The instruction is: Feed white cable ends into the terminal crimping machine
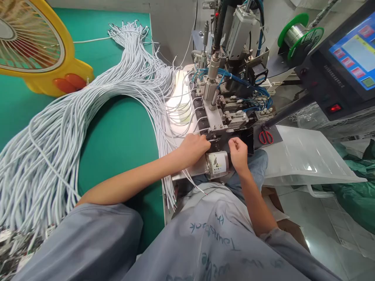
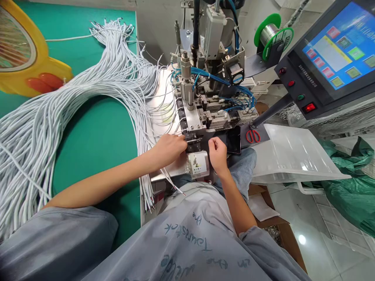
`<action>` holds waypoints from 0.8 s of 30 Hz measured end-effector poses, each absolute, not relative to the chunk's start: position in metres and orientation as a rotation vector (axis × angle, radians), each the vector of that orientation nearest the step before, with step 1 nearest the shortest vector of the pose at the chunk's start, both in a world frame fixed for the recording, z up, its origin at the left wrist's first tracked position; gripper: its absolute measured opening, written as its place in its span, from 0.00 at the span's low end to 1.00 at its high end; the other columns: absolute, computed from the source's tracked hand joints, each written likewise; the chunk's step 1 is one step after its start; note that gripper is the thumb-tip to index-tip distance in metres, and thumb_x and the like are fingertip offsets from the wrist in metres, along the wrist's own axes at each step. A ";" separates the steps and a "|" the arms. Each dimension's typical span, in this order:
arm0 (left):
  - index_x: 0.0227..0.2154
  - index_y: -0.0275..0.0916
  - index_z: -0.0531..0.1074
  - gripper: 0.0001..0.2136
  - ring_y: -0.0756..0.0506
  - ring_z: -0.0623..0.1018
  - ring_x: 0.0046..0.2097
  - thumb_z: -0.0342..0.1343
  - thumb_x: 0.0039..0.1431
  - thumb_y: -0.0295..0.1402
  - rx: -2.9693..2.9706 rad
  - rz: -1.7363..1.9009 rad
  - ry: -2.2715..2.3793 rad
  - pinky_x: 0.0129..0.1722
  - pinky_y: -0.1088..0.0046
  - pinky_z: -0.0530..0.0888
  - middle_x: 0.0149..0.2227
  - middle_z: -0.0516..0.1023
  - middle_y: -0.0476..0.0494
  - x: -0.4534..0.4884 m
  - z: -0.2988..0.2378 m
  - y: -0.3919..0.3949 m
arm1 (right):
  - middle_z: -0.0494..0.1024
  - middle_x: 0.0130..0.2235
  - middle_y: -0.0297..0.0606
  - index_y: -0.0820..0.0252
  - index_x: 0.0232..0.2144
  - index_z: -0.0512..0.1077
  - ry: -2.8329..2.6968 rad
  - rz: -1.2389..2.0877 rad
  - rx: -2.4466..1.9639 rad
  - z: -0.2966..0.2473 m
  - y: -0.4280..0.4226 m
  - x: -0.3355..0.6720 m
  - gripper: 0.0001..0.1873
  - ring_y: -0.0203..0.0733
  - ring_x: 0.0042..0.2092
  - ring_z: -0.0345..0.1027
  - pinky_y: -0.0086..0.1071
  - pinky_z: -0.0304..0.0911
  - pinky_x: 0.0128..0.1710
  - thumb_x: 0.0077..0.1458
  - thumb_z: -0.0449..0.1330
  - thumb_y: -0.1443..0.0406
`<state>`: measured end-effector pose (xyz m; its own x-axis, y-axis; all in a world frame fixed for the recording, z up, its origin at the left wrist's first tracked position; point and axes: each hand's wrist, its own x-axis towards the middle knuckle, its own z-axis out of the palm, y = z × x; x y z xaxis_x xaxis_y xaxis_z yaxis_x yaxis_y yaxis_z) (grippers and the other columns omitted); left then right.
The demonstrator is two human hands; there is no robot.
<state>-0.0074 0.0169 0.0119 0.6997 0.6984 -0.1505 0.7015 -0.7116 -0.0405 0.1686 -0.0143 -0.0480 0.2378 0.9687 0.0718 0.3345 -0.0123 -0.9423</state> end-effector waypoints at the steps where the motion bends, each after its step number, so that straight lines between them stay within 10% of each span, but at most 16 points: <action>1: 0.26 0.32 0.74 0.11 0.46 0.76 0.29 0.48 0.52 0.16 2.874 -0.253 1.243 0.22 0.73 0.61 0.30 0.75 0.38 -0.007 0.011 0.016 | 0.63 0.22 0.30 0.60 0.23 0.65 -1.287 0.789 -1.527 -0.041 -0.026 0.164 0.11 0.33 0.25 0.56 0.27 0.54 0.25 0.54 0.52 0.60; 11: 0.35 0.28 0.73 0.11 0.43 0.76 0.32 0.45 0.56 0.19 2.810 -0.262 1.367 0.23 0.72 0.59 0.34 0.73 0.33 -0.006 0.009 0.015 | 0.80 0.32 0.40 0.58 0.38 0.72 -2.082 0.911 -1.726 -0.034 -0.093 0.101 0.09 0.44 0.34 0.73 0.32 0.61 0.33 0.54 0.56 0.66; 24: 0.30 0.34 0.73 0.17 0.49 0.72 0.29 0.40 0.66 0.34 2.609 0.354 0.848 0.27 0.74 0.61 0.25 0.73 0.45 0.002 0.018 0.009 | 0.73 0.25 0.32 0.59 0.31 0.70 -1.600 1.029 -1.514 -0.008 -0.064 0.163 0.04 0.36 0.28 0.67 0.29 0.62 0.30 0.49 0.58 0.67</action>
<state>0.0022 0.0085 0.0179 0.7870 0.6050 0.1207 0.5112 -0.7491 0.4214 0.1627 -0.0637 -0.0082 -0.0762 0.9965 -0.0341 0.4447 0.0034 -0.8957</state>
